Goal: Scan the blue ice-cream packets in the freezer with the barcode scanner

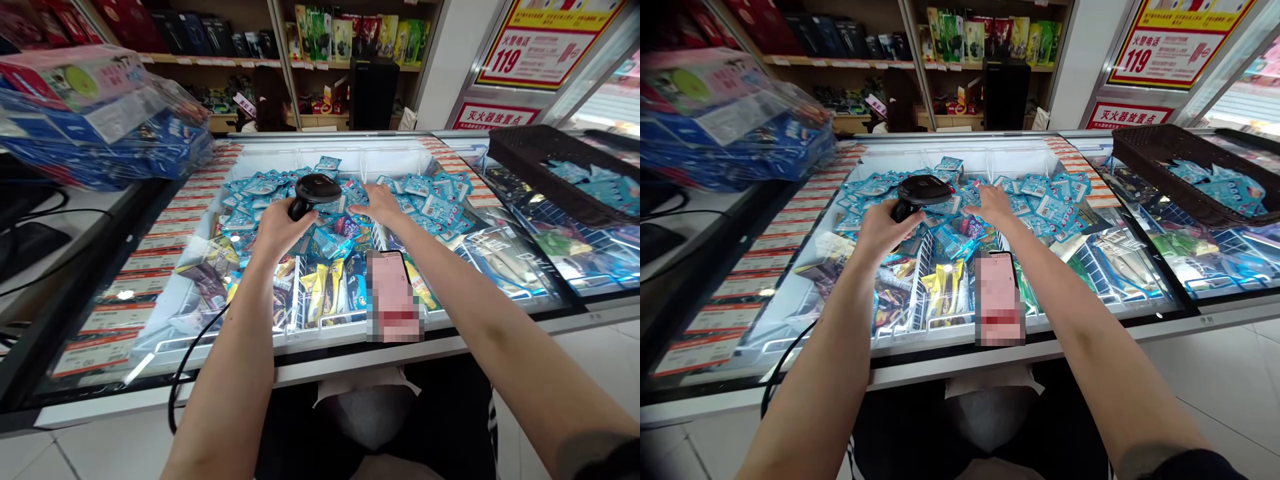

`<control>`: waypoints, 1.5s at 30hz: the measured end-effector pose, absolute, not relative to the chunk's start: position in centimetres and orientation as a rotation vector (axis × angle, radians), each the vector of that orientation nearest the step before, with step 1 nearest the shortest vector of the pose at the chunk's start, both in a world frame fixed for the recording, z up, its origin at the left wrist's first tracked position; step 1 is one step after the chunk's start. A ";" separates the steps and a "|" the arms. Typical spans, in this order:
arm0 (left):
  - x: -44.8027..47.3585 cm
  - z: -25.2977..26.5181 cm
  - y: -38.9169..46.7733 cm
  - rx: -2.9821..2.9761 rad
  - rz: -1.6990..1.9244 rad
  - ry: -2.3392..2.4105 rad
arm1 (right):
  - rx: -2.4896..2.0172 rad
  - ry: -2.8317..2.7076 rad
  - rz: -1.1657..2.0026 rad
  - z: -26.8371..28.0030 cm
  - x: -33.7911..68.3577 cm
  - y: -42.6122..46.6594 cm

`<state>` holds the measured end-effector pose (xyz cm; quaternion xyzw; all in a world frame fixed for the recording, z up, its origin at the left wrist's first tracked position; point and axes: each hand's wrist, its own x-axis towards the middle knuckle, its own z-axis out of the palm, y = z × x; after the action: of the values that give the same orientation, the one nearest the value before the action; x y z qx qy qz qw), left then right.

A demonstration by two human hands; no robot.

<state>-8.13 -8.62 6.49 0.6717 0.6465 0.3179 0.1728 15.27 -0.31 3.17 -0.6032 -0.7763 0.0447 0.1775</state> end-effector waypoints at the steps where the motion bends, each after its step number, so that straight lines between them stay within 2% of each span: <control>1: -8.1 6.6 -8.7 1.923 0.891 1.836 | -1.718 -2.177 0.142 3.2 15.5 -0.3; 7: -7.6 7.0 -9.3 2.025 0.829 1.756 | -1.683 -1.869 0.242 2.1 17.7 -0.6; 13: -7.0 7.4 -9.9 2.055 0.753 1.667 | -1.559 -1.485 0.548 1.2 20.5 -2.2; 23: -6.7 7.3 -9.8 2.131 0.647 1.583 | -1.357 -1.277 0.679 -0.5 22.6 -4.1; 45: -5.3 6.8 -9.7 2.114 0.620 1.592 | -1.456 -1.403 0.556 -0.9 22.3 -3.6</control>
<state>-5.29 -9.73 6.78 0.7604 0.5727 0.2228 0.2101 22.27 -3.61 -0.86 -0.6017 -0.5800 0.2298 0.4988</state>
